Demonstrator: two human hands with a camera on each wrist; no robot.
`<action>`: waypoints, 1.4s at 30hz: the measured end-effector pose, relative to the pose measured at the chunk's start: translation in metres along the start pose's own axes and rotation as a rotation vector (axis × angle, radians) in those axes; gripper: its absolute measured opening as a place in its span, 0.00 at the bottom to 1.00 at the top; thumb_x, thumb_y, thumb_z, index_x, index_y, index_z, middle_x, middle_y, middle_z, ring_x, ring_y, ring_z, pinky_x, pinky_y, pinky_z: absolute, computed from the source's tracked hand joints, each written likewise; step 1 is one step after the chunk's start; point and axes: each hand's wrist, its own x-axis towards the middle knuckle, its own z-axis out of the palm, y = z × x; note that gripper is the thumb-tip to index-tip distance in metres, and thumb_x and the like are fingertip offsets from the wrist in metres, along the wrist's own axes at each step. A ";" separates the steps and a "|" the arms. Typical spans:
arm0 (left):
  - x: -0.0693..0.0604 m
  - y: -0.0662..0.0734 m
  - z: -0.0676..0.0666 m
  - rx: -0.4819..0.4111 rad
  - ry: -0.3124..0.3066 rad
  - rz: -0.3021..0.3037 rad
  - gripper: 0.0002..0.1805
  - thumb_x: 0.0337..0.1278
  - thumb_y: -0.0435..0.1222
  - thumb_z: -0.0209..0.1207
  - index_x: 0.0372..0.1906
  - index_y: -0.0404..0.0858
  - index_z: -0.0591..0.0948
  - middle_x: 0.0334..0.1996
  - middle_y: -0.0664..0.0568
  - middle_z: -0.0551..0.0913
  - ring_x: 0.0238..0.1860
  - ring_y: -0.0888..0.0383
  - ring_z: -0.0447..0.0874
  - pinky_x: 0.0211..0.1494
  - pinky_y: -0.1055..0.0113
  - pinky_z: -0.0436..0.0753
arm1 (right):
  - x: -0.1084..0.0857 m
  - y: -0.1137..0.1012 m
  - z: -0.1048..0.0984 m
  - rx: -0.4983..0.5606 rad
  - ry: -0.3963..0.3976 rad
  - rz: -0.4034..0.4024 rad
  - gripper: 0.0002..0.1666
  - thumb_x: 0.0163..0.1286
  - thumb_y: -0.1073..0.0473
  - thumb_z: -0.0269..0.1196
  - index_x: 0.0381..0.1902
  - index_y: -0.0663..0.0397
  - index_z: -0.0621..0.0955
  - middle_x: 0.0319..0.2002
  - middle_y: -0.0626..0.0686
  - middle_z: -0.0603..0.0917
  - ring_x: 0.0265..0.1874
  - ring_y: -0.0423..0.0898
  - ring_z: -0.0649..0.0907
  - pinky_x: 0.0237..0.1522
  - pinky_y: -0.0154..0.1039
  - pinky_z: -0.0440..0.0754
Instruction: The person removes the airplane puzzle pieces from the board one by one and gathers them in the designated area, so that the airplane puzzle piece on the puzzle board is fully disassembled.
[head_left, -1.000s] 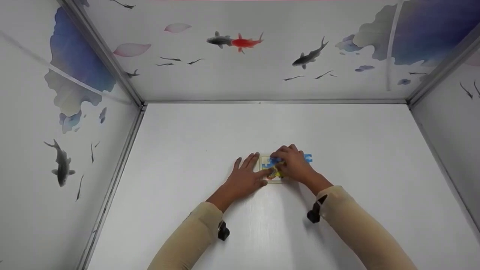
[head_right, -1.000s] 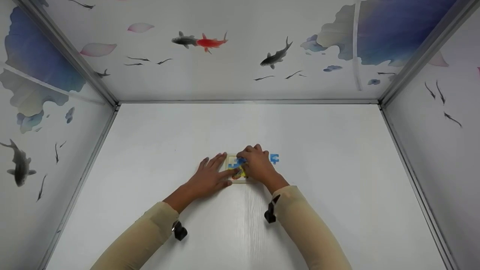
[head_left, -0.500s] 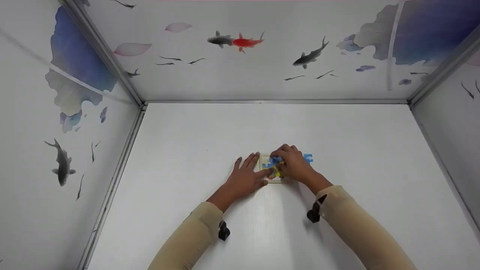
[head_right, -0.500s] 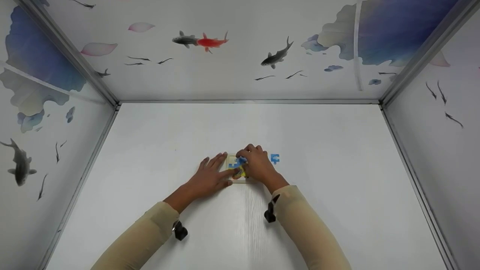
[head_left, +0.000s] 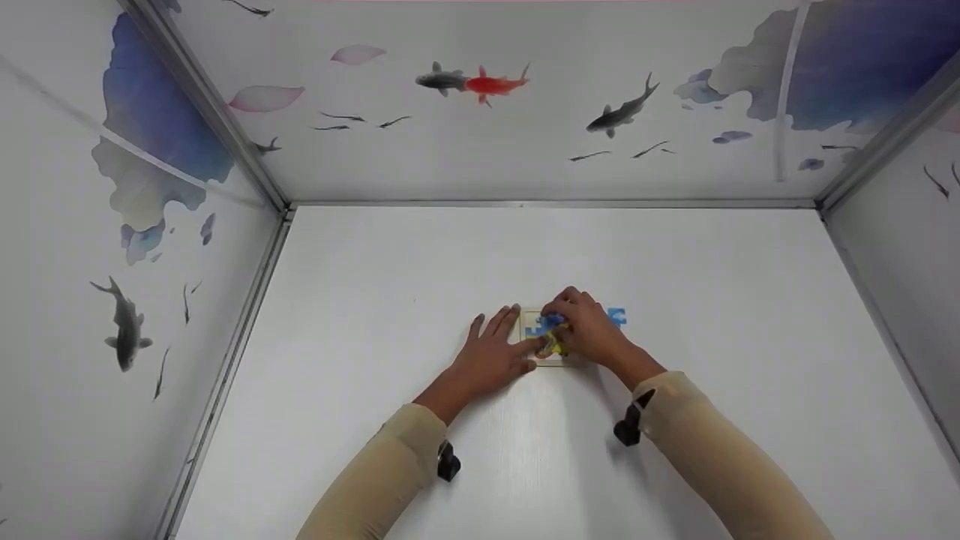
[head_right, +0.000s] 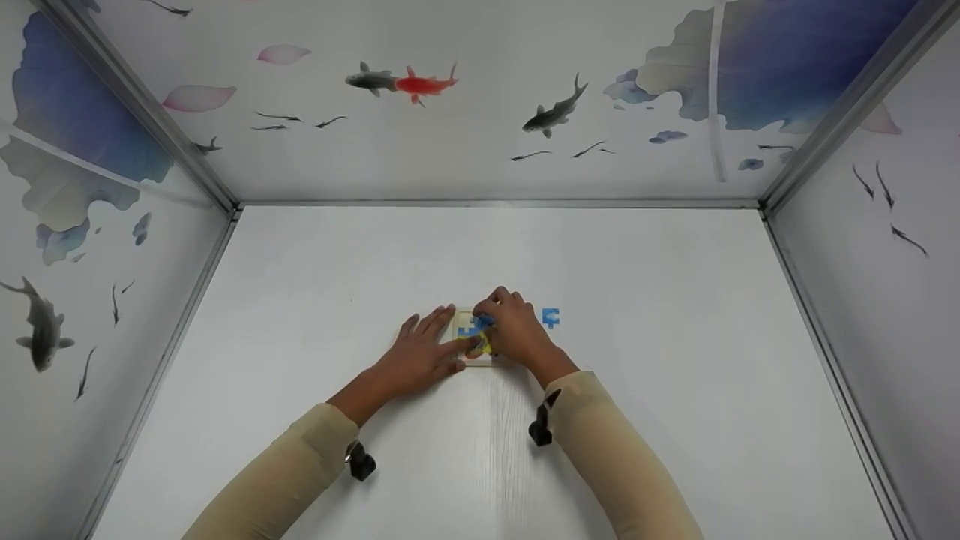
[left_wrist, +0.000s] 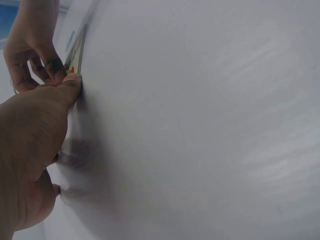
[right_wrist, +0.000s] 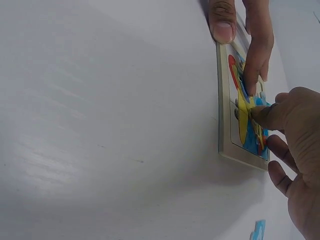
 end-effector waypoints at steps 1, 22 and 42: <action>0.000 0.000 0.000 -0.002 0.001 0.001 0.30 0.87 0.63 0.43 0.85 0.69 0.67 0.91 0.43 0.49 0.90 0.45 0.44 0.86 0.35 0.55 | 0.000 0.000 0.000 0.007 -0.002 -0.004 0.19 0.75 0.70 0.70 0.60 0.53 0.88 0.59 0.60 0.80 0.57 0.61 0.80 0.66 0.67 0.79; -0.001 0.002 -0.003 -0.009 -0.004 -0.003 0.30 0.87 0.63 0.44 0.85 0.69 0.68 0.91 0.43 0.49 0.91 0.45 0.43 0.86 0.35 0.53 | 0.003 -0.001 -0.004 0.025 -0.046 0.026 0.20 0.76 0.73 0.67 0.61 0.54 0.89 0.63 0.60 0.79 0.62 0.61 0.78 0.68 0.69 0.77; -0.002 0.002 -0.003 0.021 0.008 0.004 0.30 0.87 0.62 0.45 0.85 0.70 0.67 0.90 0.42 0.50 0.90 0.45 0.46 0.85 0.35 0.57 | -0.001 0.006 0.000 -0.146 0.023 -0.091 0.15 0.78 0.69 0.68 0.58 0.53 0.90 0.58 0.57 0.83 0.57 0.60 0.80 0.57 0.69 0.80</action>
